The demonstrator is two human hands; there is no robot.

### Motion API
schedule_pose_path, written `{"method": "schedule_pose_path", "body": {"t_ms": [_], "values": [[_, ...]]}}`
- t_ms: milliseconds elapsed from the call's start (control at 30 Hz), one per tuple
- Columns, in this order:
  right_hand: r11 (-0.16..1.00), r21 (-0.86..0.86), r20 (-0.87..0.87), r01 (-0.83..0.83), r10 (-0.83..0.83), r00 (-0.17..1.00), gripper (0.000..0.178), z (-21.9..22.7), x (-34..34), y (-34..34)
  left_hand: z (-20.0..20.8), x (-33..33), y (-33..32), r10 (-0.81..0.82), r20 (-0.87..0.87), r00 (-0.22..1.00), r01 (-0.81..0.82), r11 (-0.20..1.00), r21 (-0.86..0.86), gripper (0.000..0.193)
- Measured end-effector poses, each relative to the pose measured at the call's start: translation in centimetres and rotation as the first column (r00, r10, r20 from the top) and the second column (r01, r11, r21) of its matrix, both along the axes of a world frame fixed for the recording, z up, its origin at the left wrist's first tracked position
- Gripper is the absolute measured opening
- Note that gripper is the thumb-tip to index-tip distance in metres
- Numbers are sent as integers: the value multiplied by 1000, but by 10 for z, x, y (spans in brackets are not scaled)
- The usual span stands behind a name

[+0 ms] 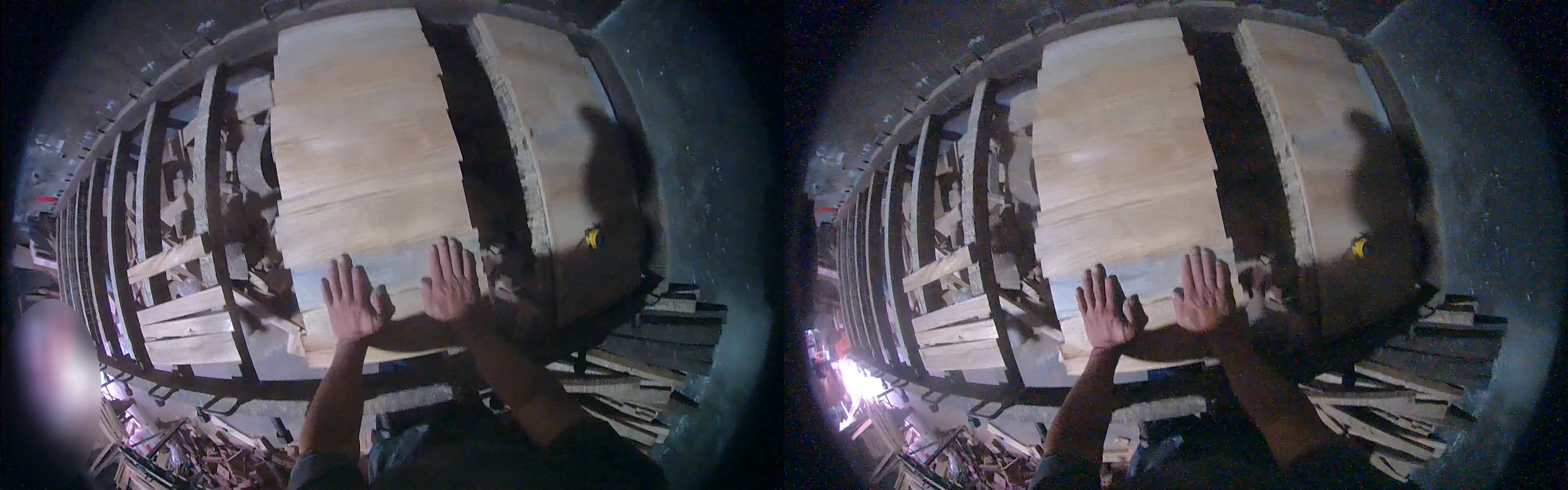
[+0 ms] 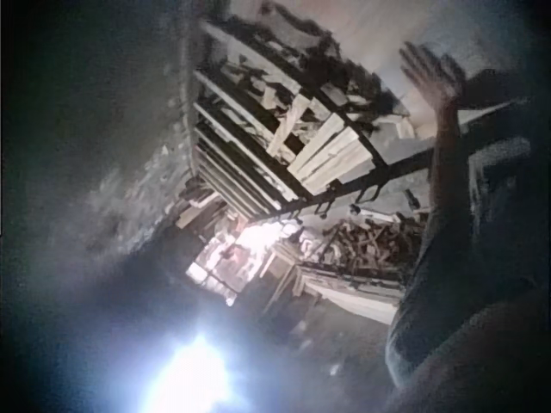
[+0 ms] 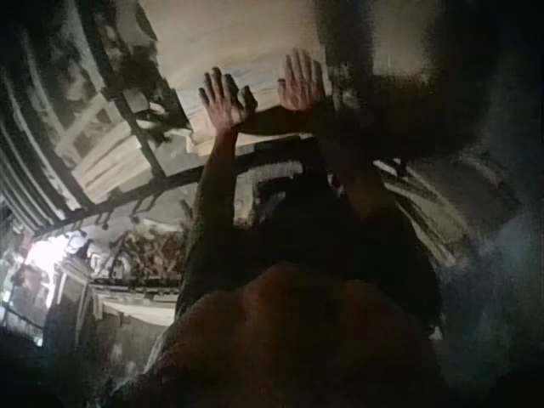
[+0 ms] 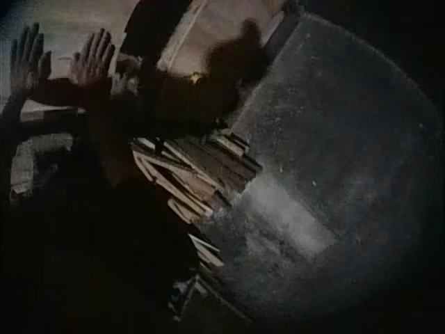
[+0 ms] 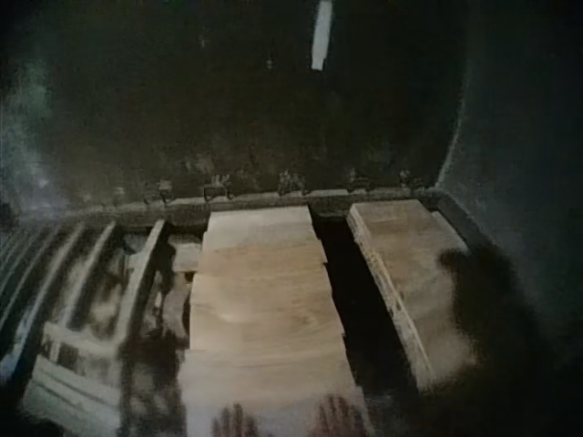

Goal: The person picks up wooden planks from a pile on the floor and places them onto a metal rack. They repeatedly lift, inspect, and stack the planks one by one, organizing them into a neat pile on the rack.

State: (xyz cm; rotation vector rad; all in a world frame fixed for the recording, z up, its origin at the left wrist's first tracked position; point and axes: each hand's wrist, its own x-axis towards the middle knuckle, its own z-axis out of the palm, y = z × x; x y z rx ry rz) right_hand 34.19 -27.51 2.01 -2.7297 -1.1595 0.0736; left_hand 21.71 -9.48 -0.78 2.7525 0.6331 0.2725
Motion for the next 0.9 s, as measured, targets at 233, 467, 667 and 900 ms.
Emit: {"method": "schedule_pose_path", "body": {"t_ms": [233, 467, 667, 900], "values": [[997, 35, 102, -71, 67, 993, 68, -8, -1, -11, -30, -10, -3, -35, 25, 999, 34, 998, 55, 63], [967, 136, -558, 214, -104, 823, 52, -2, -96, 60, -65, -22, 13, -61, -1, 998, 60, 977, 203, 69], [885, 459, -350, -80, 263, 899, 61, 49, -243, -37, -85, -98, 82, 141, 314, 939, -174, 982, 78, 70], [982, 185, -602, 26, 92, 793, 43, 50, -335, -181, -16, -193, 97, 222, -183, 958, -81, -401, -913, 54]]}}
